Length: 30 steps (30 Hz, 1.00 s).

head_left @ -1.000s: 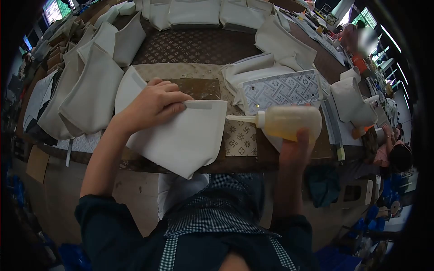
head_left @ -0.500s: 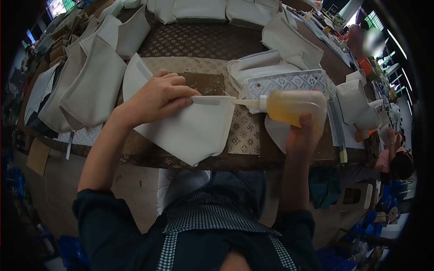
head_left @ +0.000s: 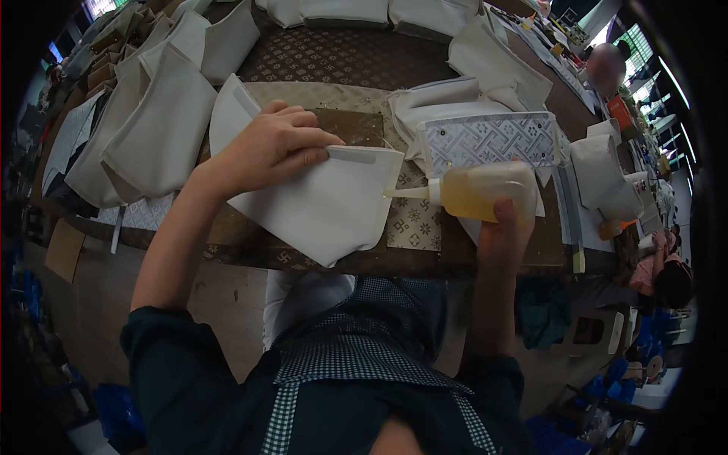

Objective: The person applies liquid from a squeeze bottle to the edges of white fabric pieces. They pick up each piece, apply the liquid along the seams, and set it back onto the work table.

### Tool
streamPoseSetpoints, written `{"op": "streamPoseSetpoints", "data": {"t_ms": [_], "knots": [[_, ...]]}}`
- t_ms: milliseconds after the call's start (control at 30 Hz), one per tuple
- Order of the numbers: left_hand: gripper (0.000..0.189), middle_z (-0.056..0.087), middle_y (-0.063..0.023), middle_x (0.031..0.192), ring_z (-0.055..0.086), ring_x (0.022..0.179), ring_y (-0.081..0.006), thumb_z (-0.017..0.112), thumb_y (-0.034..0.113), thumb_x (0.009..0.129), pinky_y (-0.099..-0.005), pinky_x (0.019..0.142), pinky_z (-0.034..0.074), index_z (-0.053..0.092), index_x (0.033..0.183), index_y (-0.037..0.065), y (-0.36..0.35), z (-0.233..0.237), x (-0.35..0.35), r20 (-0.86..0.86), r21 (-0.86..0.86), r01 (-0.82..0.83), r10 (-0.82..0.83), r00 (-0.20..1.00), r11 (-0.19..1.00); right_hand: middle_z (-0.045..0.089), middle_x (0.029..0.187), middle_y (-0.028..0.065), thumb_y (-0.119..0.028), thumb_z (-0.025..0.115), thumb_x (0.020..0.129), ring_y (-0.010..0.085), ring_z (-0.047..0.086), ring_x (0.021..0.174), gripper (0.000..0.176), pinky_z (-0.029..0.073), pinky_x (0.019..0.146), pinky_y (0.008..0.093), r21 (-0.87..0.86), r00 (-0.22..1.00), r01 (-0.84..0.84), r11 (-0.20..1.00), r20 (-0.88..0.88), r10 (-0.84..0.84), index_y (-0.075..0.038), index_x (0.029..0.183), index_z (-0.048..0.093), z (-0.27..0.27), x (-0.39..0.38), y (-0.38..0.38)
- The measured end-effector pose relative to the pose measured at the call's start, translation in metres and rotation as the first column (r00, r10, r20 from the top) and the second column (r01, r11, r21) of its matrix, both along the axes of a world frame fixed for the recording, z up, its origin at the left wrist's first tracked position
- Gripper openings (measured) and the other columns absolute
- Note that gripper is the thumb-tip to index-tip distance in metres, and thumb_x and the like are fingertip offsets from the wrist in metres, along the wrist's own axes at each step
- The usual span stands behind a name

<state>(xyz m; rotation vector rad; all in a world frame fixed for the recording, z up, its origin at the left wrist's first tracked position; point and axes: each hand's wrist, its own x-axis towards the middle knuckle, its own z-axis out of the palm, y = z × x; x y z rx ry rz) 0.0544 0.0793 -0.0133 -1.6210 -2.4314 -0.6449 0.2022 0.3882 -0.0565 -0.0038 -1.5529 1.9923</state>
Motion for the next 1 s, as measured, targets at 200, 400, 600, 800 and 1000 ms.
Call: {"op": "streamPoseSetpoints", "data": {"t_ms": [200,400,600,800,1000], "knots": [[0.021,0.06,-0.0053,0.081,0.058,0.086,-0.0209,0.059,0.018,0.089,-0.0358,0.091,0.037,0.069,0.105,0.009,0.002,0.001,0.002,0.011,-0.005,-0.039,0.039,0.999,0.999,0.052,0.117,0.0127,-0.031,0.076,0.076,0.022,0.055,0.108,0.079,0.044,0.096,0.0355,-0.009,0.998,0.025,1.0,0.052,-0.025,0.005,0.135,0.037,-0.017,0.013,-0.001],[0.022,0.059,-0.0058,0.082,0.056,0.085,-0.0211,0.057,0.02,0.091,-0.0356,0.091,0.037,0.068,0.106,0.009,0.004,-0.003,-0.002,0.03,-0.012,-0.061,0.062,0.998,0.998,0.053,0.118,0.0147,-0.031,0.076,0.076,0.0235,0.055,0.108,0.081,0.044,0.096,0.0369,0.006,0.998,0.023,1.0,0.05,-0.023,0.005,0.136,0.036,-0.027,0.03,-0.009],[0.024,0.057,-0.0058,0.082,0.053,0.085,-0.0211,0.055,0.02,0.093,-0.0348,0.092,0.036,0.067,0.11,0.008,0.012,-0.003,-0.009,0.063,-0.026,-0.068,0.07,0.996,0.997,0.052,0.121,0.0192,-0.031,0.075,0.077,0.0267,0.053,0.113,0.081,0.044,0.097,0.0397,0.005,0.998,0.054,0.999,0.03,-0.054,0.002,0.138,0.033,-0.039,0.047,-0.015],[0.024,0.062,-0.007,0.087,0.058,0.09,-0.0225,0.054,0.023,0.093,-0.0348,0.092,0.037,0.067,0.102,0.006,0.02,-0.007,-0.014,0.087,-0.016,-0.096,0.097,0.991,0.995,0.05,0.124,0.0201,-0.03,0.076,0.077,0.0285,0.052,0.115,0.081,0.044,0.099,0.0418,-0.082,0.997,0.074,0.994,-0.004,-0.074,0.001,0.139,0.032,-0.055,0.054,-0.016],[0.022,0.062,-0.0089,0.081,0.058,0.076,-0.018,0.055,0.02,0.093,-0.0303,0.073,0.045,0.064,0.1,0.001,0.024,0.003,-0.016,0.29,0.004,-0.138,0.13,0.948,0.99,0.049,0.126,0.0206,-0.028,0.078,0.076,0.0292,0.052,0.117,0.084,0.043,0.1,0.0431,-0.143,0.994,0.085,0.986,-0.057,-0.094,0.0,0.139,0.031,-0.063,0.058,-0.021]]}}
